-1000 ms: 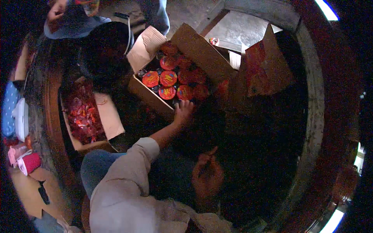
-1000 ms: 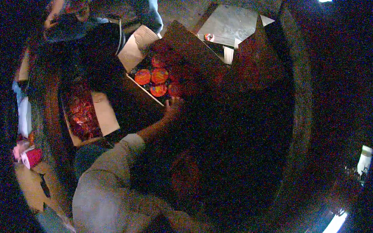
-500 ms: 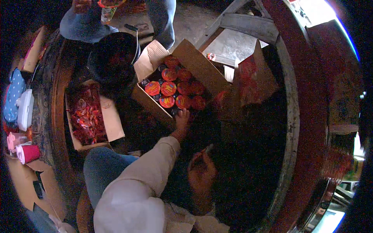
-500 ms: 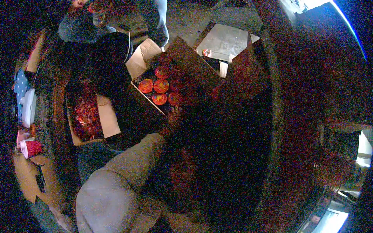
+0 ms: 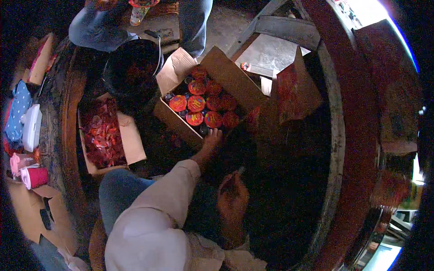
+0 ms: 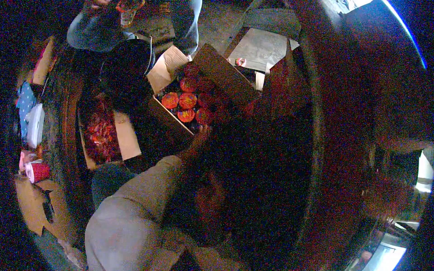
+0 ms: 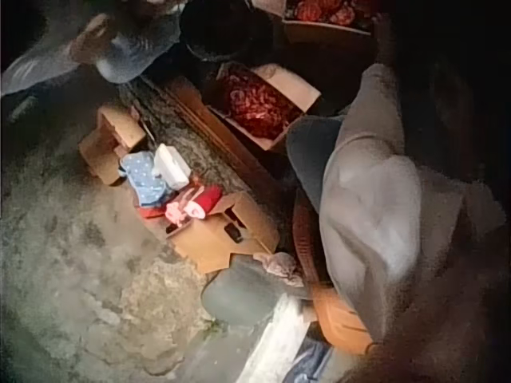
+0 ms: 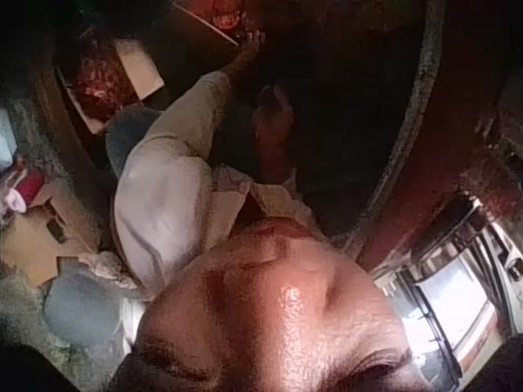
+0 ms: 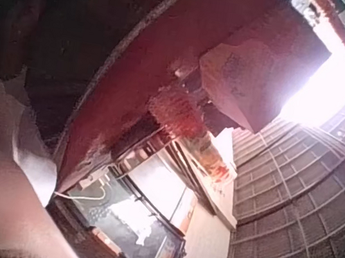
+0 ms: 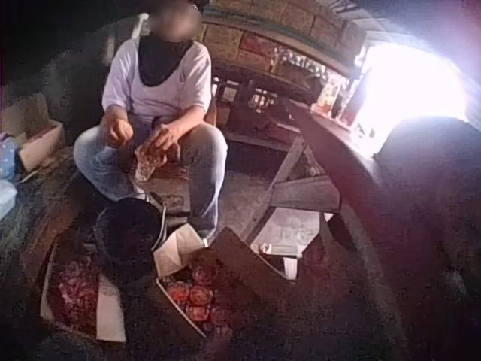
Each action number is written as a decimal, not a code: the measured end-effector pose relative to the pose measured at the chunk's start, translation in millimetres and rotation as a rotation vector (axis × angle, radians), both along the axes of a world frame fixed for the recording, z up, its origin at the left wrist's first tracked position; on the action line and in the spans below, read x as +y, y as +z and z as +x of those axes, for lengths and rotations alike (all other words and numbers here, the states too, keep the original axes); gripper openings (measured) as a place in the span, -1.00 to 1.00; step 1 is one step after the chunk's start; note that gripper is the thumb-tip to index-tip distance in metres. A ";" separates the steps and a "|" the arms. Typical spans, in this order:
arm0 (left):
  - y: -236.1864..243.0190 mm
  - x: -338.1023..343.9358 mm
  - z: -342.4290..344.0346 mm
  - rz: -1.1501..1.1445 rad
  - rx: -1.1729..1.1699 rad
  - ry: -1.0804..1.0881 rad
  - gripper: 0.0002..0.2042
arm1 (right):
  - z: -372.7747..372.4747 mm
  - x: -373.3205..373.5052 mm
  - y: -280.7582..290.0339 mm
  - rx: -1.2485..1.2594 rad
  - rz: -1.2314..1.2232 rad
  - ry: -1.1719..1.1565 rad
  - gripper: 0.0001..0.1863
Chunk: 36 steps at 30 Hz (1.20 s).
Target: The person sorts small circular food containers and lids, placing them into different cardboard boxes by hand.
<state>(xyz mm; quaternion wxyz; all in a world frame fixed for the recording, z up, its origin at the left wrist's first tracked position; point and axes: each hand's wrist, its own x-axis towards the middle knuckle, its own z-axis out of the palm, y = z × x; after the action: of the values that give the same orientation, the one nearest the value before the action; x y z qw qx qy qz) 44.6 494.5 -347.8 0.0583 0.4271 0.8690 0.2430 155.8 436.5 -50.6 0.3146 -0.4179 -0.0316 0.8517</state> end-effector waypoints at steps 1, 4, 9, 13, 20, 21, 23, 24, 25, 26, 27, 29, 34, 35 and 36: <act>-5.4 -10.6 -13.8 0.045 0.105 -0.049 -0.69 | -3.1 -3.3 1.4 0.022 -0.017 -0.006 -0.89; 10.8 -32.0 -34.0 0.217 -0.160 0.029 -0.67 | -4.2 -0.9 -16.6 0.054 0.018 0.001 -0.91; 155.6 -73.8 -37.4 0.775 -0.426 0.107 -0.49 | 1.1 8.2 -23.3 0.004 0.259 0.079 -0.94; 271.2 -135.1 -43.0 0.759 -0.516 0.223 -0.26 | -11.8 -8.1 -2.4 0.093 0.427 0.108 -0.79; 368.2 -275.9 -60.5 0.922 -0.218 0.159 -0.08 | -12.4 -46.3 63.7 -0.146 1.087 0.133 -0.60; 381.8 -307.4 -65.1 0.867 -0.090 0.153 -0.06 | -10.4 -53.0 84.1 -0.141 1.164 0.142 -0.60; 404.9 -353.5 -48.6 1.044 -0.339 0.351 -0.09 | 12.7 -55.6 124.1 -0.253 1.371 0.080 -0.58; 401.8 -385.3 -51.7 1.040 -0.311 0.385 -0.10 | 23.1 -59.1 146.9 -0.294 1.470 0.056 -0.57; 396.5 -418.1 -57.7 1.033 -0.277 0.428 -0.11 | 32.7 -62.4 168.8 -0.239 1.472 0.003 -0.61; 390.8 -441.5 -59.0 1.014 -0.232 0.496 -0.12 | 44.3 -63.0 186.0 -0.263 1.520 -0.072 -0.63; 383.3 -461.2 -60.5 1.000 -0.192 0.563 -0.12 | 60.7 -56.4 197.6 -0.461 1.703 -0.196 -0.63; 360.1 -490.5 -64.9 0.986 0.002 0.599 -0.15 | 93.8 -48.5 231.0 -0.727 1.924 -0.429 -0.66; 339.6 -498.0 -50.9 0.853 0.121 0.844 -0.18 | 182.1 -1.4 328.4 -1.202 1.954 -0.868 -0.58; 339.6 -501.4 -46.9 0.815 0.099 0.880 -0.18 | 215.1 36.3 345.3 -0.769 1.902 -0.668 -0.59; 344.5 -499.2 -43.4 0.755 0.081 0.924 -0.18 | 234.5 67.0 360.8 -0.794 2.066 -0.595 -0.59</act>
<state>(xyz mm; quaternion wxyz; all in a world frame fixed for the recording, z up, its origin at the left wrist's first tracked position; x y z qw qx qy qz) 1.1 -4.7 -3.3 -0.2424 0.0047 0.8197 0.5189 390.2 503.5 310.2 0.6643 -0.1903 -0.7130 0.1189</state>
